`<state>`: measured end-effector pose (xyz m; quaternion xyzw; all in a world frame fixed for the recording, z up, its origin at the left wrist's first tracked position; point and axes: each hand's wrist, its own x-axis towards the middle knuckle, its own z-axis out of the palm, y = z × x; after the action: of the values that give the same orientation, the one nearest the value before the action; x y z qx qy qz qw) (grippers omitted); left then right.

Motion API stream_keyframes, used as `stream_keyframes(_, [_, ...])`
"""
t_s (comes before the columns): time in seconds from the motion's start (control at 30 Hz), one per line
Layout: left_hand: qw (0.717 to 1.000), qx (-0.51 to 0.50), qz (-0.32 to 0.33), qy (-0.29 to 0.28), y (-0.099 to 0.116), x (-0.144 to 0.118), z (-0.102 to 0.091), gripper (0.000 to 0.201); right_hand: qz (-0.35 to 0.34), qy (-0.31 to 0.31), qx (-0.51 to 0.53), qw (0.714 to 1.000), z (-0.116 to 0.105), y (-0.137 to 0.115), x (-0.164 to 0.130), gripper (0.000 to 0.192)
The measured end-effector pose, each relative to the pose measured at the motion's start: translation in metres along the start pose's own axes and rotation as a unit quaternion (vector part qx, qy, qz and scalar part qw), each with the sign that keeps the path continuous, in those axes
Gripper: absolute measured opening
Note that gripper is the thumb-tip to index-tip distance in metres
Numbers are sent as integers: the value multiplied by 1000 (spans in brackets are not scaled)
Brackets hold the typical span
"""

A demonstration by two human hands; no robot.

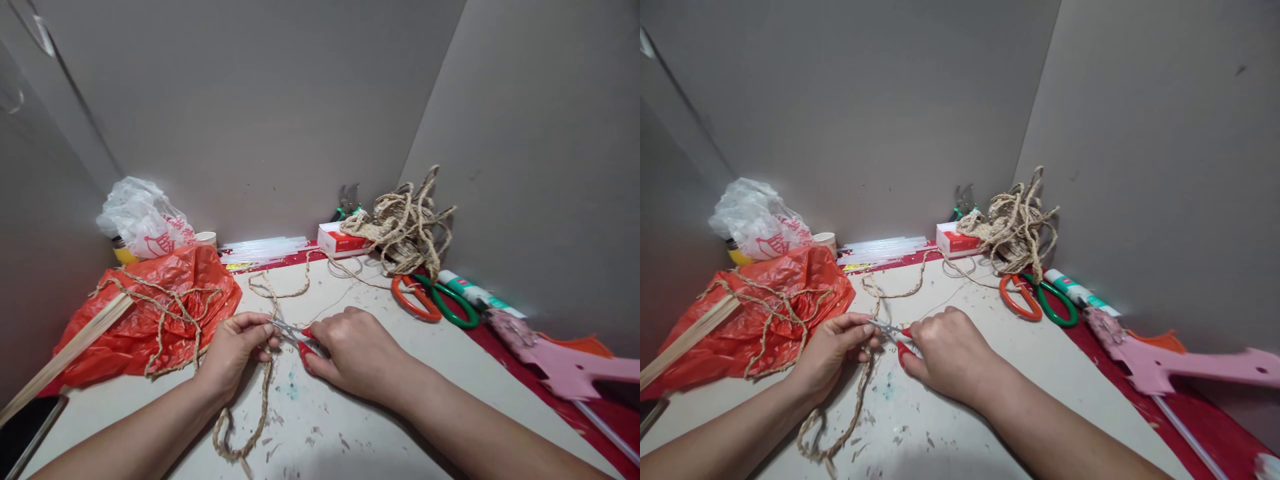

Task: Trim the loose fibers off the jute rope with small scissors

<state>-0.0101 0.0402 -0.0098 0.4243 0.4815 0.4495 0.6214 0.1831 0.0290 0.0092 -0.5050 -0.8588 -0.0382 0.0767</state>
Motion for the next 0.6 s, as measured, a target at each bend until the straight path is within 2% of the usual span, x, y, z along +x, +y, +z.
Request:
stream_keyframes(0.47, [1000, 0, -5, 3, 1, 0, -1, 19, 2, -33, 9, 999, -2, -2, 1, 26])
stream_keyframes(0.6, [1000, -6, -3, 7, 0, 0, 0, 20, 14, -24, 17, 999, -4, -4, 0, 27])
